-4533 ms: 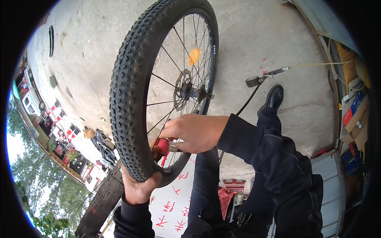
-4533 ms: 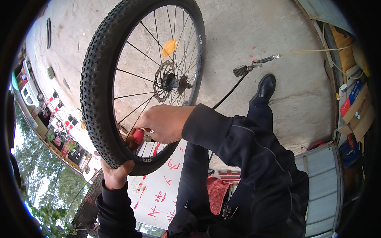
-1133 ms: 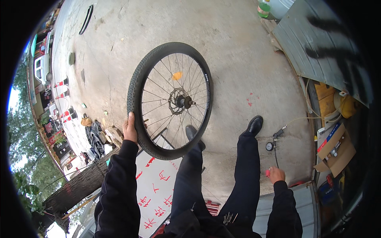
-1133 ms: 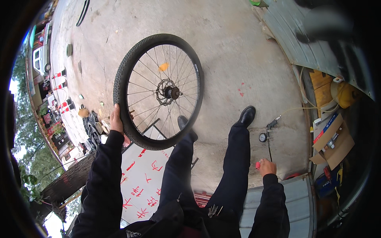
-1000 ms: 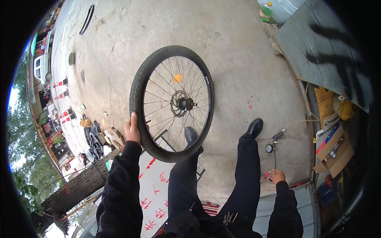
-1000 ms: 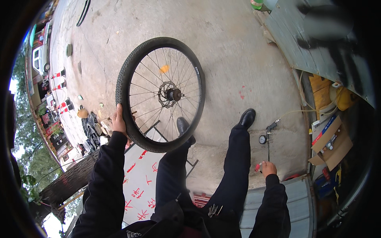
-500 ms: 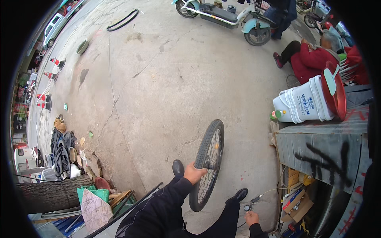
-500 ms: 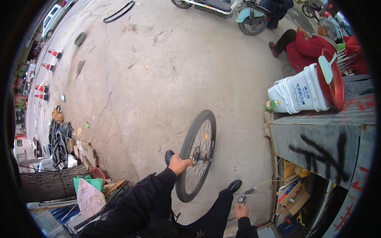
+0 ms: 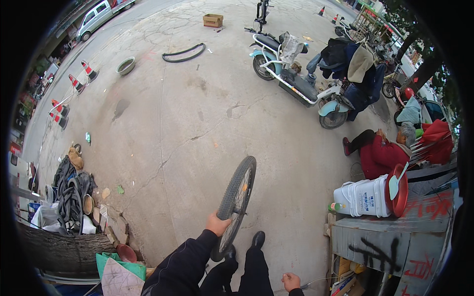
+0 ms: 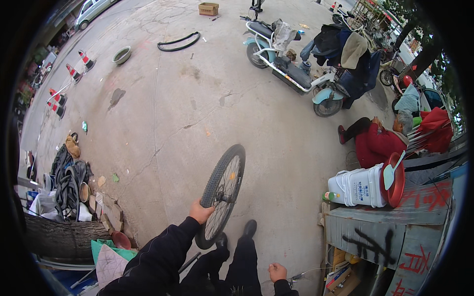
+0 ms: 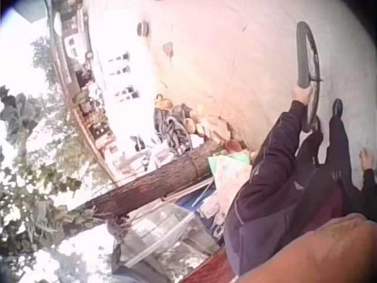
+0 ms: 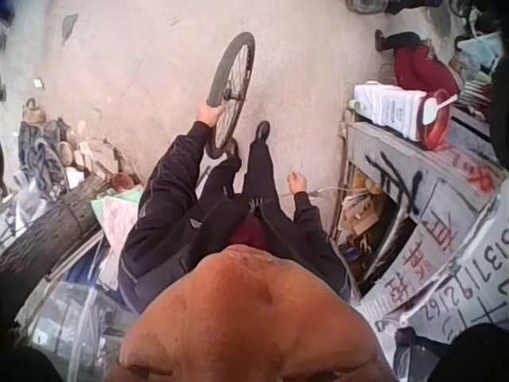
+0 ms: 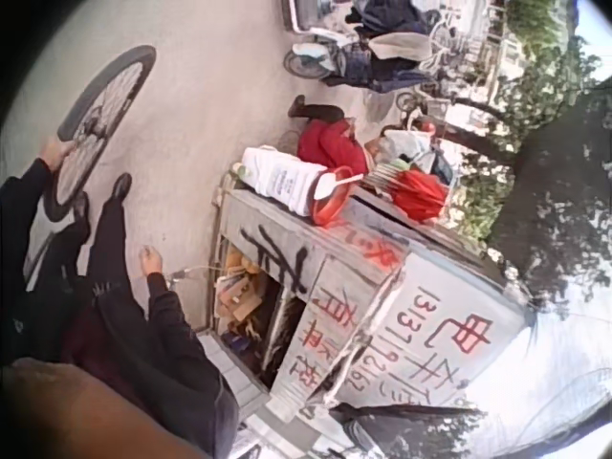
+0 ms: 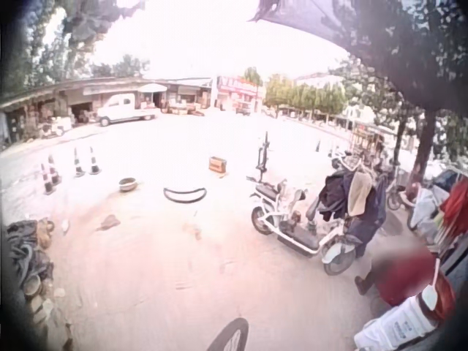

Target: The person inflates a bicycle tire using a hand pump with a pressure gauge, checks the pressure, and then sets the wheel down. They later retrieve an extension cord, plug it into a power strip, and return to the tire to continue inflating it.

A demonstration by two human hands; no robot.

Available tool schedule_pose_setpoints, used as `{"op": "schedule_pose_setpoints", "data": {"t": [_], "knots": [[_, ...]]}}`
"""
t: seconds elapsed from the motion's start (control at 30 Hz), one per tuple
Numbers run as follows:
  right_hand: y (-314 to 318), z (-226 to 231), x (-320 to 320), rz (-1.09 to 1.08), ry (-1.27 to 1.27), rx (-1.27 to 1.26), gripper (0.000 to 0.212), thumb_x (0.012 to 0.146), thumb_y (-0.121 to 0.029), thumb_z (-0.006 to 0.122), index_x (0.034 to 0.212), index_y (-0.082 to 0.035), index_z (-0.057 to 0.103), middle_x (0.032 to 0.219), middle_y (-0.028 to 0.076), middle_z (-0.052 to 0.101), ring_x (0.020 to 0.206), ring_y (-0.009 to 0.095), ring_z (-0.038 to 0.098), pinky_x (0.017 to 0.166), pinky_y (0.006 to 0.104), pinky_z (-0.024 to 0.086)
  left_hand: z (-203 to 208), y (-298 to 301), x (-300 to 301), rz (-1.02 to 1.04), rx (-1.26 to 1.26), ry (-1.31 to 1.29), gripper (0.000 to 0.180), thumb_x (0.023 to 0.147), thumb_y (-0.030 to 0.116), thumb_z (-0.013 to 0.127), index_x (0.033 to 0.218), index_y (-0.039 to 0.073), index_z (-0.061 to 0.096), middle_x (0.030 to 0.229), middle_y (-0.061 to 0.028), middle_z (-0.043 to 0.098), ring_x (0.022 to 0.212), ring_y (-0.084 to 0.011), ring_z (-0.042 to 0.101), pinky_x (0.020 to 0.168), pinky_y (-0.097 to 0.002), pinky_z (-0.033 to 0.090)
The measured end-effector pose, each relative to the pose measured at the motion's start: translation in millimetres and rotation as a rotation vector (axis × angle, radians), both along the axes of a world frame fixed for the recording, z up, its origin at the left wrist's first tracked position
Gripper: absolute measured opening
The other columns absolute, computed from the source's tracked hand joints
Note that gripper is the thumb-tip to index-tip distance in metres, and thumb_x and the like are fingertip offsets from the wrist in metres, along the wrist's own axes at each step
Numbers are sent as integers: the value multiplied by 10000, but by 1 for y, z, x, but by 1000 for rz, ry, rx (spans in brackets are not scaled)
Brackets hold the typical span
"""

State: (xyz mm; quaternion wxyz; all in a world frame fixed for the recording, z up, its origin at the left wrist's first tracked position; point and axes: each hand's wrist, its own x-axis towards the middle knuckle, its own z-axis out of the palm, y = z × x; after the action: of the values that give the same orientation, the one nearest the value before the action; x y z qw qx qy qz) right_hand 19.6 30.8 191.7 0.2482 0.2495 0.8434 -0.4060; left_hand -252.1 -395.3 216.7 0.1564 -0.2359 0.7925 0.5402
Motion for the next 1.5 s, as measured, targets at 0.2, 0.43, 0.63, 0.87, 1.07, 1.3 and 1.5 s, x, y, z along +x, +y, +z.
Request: {"op": "schedule_pose_setpoints", "data": {"t": [0.2, 0.43, 0.63, 0.87, 1.07, 1.3, 1.5], "knots": [[45, -45, -17, 83, -5, 281, 296, 907, -251, 667, 840, 20, 764, 680, 107, 735, 697, 230, 740, 731, 382, 590, 37, -91, -95, -103, -341, 126, 488, 734, 278, 755, 1148, 22, 704, 965, -243, 740, 915, -404, 724, 820, -473, 572], [-12, -80, -251, 147, -466, 360, 297, 833, -296, 697, 743, -23, 770, 683, 194, 704, 731, 356, 733, 759, 423, 595, 31, -222, -233, -155, -543, 101, 439, 754, 282, 734, 1143, 83, 697, 942, -235, 735, 900, -420, 711, 803, -510, 570], [-243, -8, -572, 554, 350, 94, 281, 968, -304, 645, 982, -39, 735, 895, 175, 733, 854, 385, 703, 774, 470, 554, -3, -285, -321, -307, -601, 1, 500, 741, 276, 712, 1206, 101, 658, 908, -237, 722, 870, -439, 698, 780, -527, 561], [-525, -12, -743, 737, 763, -114, 255, 964, -285, 651, 1034, -42, 680, 1045, 159, 686, 969, 369, 639, 896, 478, 465, -52, -303, -396, -559, -557, 17, 389, 731, 246, 734, 1071, 80, 643, 917, -147, 698, 848, -388, 703, 740, -500, 558], [-613, -51, -767, 827, 602, 34, 218, 946, -226, 618, 779, -93, 659, 768, 87, 659, 786, 327, 637, 763, 433, 456, -59, -329, -431, -558, -562, 171, 364, 727, 361, 811, 872, 72, 644, 853, -90, 634, 831, -302, 661, 780, -398, 514], [-650, -45, -807, 1010, 471, 107, 169, 848, -223, 639, 759, -81, 669, 722, 115, 660, 705, 341, 639, 706, 464, 476, -46, -422, -423, -403, -543, 201, 619, 651, 638, 844, 768, 64, 645, 741, -88, 593, 757, -282, 632, 761, -396, 505], [-652, -47, -813, 1132, 363, 199, 176, 781, -204, 649, 668, -74, 614, 672, 117, 629, 668, 353, 615, 674, 469, 463, -59, -419, -423, -333, -499, 255, 611, 635, 639, 859, 702, 79, 623, 670, -67, 560, 632, -247, 619, 599, -369, 500]]}}
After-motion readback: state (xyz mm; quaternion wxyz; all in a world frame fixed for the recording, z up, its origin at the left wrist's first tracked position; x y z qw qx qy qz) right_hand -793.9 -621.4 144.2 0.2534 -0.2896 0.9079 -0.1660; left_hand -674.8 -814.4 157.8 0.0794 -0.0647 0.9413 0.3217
